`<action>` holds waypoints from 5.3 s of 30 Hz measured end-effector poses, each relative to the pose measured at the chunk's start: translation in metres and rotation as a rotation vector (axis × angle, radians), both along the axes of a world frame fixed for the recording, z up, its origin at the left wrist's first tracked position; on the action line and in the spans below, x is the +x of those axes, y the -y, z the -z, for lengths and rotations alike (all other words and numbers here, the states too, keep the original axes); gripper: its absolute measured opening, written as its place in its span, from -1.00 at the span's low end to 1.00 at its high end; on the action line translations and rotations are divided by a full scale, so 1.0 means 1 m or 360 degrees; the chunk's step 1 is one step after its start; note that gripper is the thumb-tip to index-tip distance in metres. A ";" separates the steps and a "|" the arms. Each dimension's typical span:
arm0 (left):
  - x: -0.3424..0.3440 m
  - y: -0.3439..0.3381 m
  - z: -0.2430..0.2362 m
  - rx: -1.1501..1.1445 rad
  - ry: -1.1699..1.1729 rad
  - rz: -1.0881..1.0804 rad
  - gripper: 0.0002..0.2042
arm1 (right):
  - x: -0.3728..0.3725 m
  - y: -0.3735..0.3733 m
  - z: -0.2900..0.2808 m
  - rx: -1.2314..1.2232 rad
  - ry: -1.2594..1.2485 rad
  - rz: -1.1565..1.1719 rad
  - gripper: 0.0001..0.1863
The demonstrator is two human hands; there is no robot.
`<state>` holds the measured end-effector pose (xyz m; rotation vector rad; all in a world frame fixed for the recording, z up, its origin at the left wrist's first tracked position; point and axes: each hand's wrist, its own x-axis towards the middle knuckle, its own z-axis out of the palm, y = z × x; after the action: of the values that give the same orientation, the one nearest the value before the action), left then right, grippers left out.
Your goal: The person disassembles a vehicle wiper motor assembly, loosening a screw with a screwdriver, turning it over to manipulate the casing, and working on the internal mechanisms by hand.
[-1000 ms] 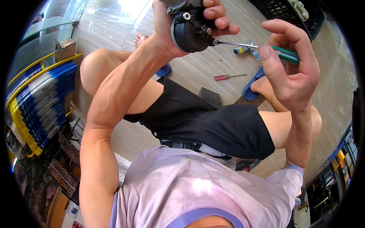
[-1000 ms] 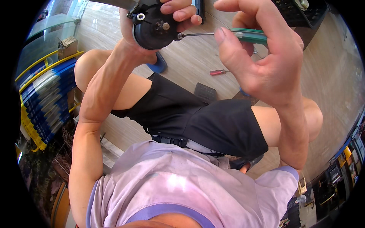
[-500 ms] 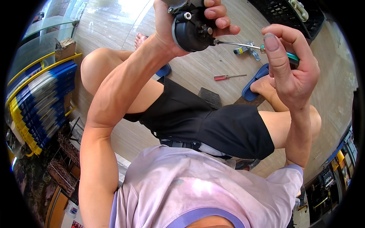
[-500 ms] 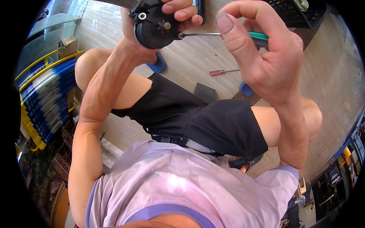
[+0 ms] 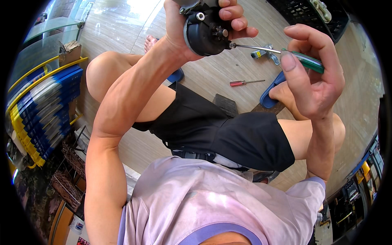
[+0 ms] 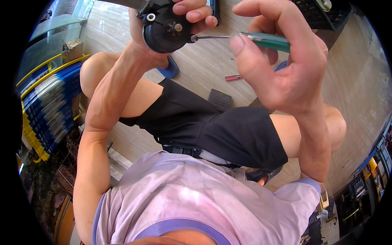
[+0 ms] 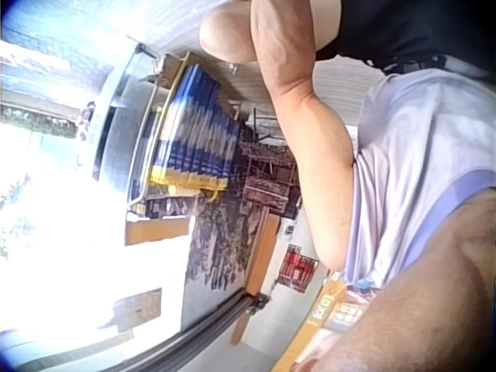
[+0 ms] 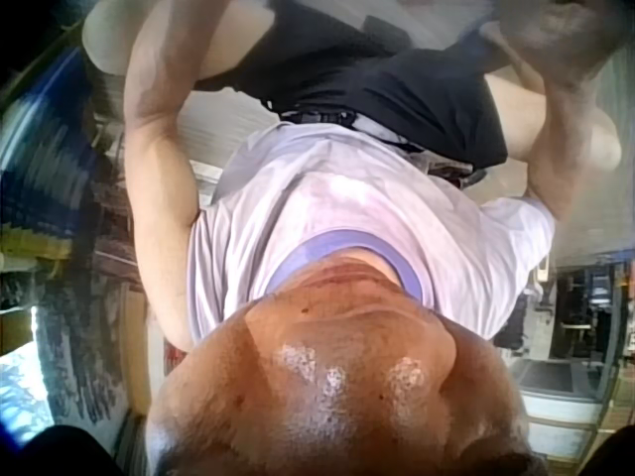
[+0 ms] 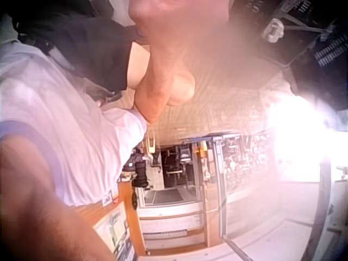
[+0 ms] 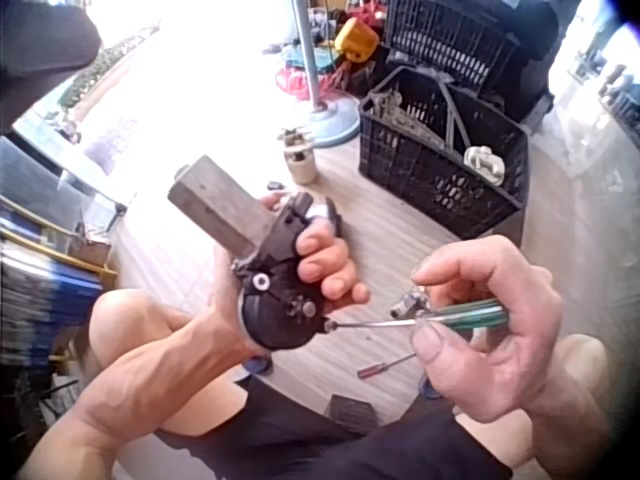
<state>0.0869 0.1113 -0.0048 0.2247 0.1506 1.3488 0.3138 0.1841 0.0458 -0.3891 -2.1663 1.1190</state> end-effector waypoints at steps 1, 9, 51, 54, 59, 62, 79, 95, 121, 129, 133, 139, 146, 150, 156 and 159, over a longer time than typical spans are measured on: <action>0.000 0.000 -0.001 0.0003 0.0003 -0.0001 -0.45 | 0.004 -0.001 -0.002 -0.0028 0.0121 0.0033 -0.72; 0.000 -0.001 -0.001 0.0021 0.0019 0.0016 -0.45 | 0.001 -0.001 0.001 0.0014 0.0012 0.0008 -0.71; 0.003 0.000 -0.004 -0.0033 -0.0043 -0.0142 -0.47 | -0.023 0.022 0.020 -0.1072 0.0470 0.0113 -0.58; 0.002 0.000 -0.001 0.0021 -0.0031 -0.0138 -0.46 | -0.031 0.030 0.020 -0.0798 0.0437 0.0121 -0.67; 0.003 0.000 -0.001 -0.0028 -0.0030 -0.0137 -0.47 | -0.034 0.031 0.026 -0.0527 0.0476 0.0145 -0.70; 0.003 -0.001 0.001 -0.0030 -0.0076 -0.0127 -0.48 | -0.034 0.031 0.028 -0.0421 0.0441 0.0163 -0.74; 0.005 -0.002 -0.002 0.0000 -0.0005 -0.0026 -0.48 | -0.029 0.029 0.028 -0.0341 0.0299 0.0050 -0.82; 0.003 0.001 -0.001 0.0029 -0.0023 -0.0039 -0.48 | -0.033 0.028 0.024 -0.0309 0.0394 0.0060 -0.82; 0.004 -0.001 -0.002 -0.0009 0.0005 0.0010 -0.46 | -0.030 0.027 0.031 -0.0368 0.0362 0.0082 -0.78; 0.003 0.001 -0.002 -0.0094 0.0014 0.0005 -0.46 | -0.031 0.027 0.017 -0.0352 0.0439 0.0072 -0.87; 0.004 0.000 -0.001 -0.0020 0.0027 0.0029 -0.45 | -0.028 0.024 0.026 -0.0166 0.0316 0.0000 -0.82; 0.004 -0.001 0.000 -0.0023 0.0064 0.0055 -0.44 | -0.027 0.022 0.030 -0.0044 0.0238 -0.0058 -0.81; 0.004 0.000 -0.001 -0.0059 0.0045 0.0024 -0.43 | -0.029 0.026 0.023 -0.0305 0.0341 0.0044 -0.84; 0.005 0.000 -0.002 -0.0014 0.0016 0.0025 -0.43 | -0.027 0.025 0.024 -0.0489 0.0523 -0.0001 -0.79; 0.004 0.000 -0.003 -0.0058 0.0013 0.0030 -0.43 | -0.028 0.025 0.016 -0.0475 0.0515 -0.0028 -0.86; 0.004 -0.001 -0.005 -0.0070 0.0014 0.0021 -0.42 | -0.027 0.023 0.022 -0.0250 0.0453 -0.0002 -0.85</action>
<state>0.0911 0.1122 0.0004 0.1826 0.1711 1.3316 0.2871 0.1612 0.0238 -0.6522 -2.3267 1.3053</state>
